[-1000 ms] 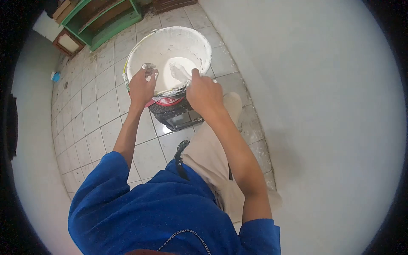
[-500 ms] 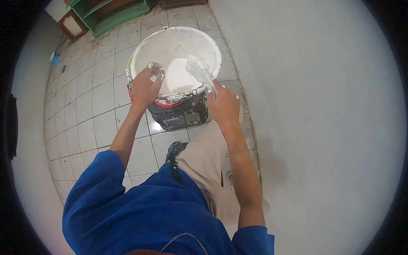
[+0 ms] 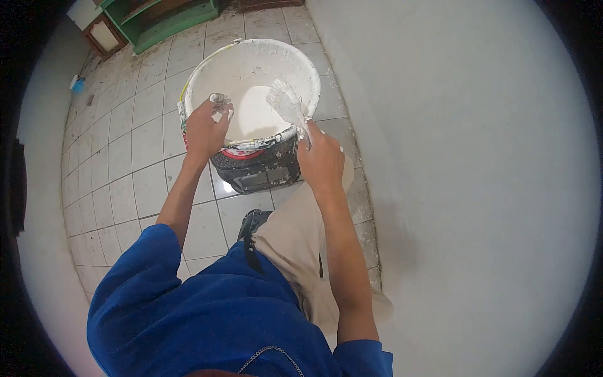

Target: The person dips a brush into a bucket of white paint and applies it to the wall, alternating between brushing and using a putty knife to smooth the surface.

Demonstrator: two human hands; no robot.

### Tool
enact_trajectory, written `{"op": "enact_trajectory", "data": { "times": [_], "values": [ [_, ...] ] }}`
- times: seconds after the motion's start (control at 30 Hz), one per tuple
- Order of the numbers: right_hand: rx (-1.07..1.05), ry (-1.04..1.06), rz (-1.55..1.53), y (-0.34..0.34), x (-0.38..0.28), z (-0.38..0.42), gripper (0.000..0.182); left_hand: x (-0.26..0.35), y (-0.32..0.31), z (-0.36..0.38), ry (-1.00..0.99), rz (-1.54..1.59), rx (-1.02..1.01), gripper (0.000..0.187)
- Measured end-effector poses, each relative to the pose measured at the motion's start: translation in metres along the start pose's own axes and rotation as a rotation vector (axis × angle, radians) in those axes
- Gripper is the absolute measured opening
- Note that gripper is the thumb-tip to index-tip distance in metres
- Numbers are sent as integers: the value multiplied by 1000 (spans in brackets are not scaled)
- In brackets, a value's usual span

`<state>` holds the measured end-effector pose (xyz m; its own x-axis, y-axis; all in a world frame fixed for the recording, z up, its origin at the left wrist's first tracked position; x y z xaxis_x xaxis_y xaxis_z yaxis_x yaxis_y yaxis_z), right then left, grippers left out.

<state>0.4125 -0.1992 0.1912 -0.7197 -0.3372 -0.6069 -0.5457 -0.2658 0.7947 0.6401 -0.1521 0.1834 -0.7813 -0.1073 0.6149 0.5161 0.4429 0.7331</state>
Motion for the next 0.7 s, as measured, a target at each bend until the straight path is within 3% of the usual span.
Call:
{"op": "enact_trajectory", "data": {
  "times": [0.7],
  "values": [
    [2,-4,-20,0,1,0,36,-1,-3,-1,2,-9,5,22]
  ]
}}
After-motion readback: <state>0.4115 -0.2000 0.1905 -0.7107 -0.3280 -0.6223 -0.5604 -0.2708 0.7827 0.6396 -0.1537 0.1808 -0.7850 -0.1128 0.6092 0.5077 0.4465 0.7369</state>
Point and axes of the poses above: each hand's wrist, its own z-axis away from the middle knuckle, its own y-axis out of the back of the hand, x = y × z, the point moved 1 cm from there along -z, towards the middle knuckle, and after that the axes turned 10 degrees about -x, right-handed, at the moved point
